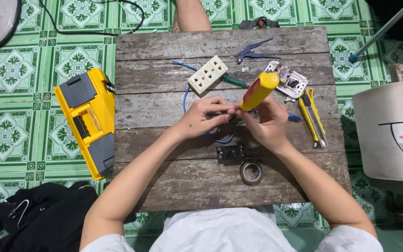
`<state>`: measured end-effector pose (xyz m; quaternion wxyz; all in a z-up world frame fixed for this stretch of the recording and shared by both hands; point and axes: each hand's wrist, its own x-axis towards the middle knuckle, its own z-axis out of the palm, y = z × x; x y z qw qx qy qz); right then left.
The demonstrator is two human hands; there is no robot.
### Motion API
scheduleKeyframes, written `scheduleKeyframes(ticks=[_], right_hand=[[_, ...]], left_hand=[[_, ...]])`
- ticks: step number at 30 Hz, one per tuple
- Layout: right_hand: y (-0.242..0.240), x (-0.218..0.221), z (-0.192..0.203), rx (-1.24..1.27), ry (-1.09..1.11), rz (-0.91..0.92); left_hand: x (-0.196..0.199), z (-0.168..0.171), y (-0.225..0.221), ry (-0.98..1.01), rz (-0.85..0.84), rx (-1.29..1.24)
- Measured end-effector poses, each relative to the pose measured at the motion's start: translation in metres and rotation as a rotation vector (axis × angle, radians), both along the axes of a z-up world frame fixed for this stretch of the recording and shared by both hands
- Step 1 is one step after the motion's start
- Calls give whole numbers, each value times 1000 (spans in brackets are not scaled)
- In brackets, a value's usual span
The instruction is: The person is reconfiguring the internal wiring of an electrical power strip by loosening terminals with a screwdriver, moving wires, and retightening them.
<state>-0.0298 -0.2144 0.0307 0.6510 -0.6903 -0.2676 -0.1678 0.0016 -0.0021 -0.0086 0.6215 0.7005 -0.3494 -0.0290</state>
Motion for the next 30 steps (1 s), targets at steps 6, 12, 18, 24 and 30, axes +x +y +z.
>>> scheduleKeyframes(ticks=[6,12,18,24,30], right_hand=[[-6,-1,-5,36,85,-81],[1,-6,14,97,108,-60],[3,-5,11,55,81,-72],[3,-3,6,29,17,-84],[2,3,-2,118,127,-88]], left_hand=[[-2,8,1,-14,0,11],[-1,4,1,-18,5,13],[-1,4,1,15,10,17],[5,9,-3,39,-2,26],[3,15,-4,66,-11,22]])
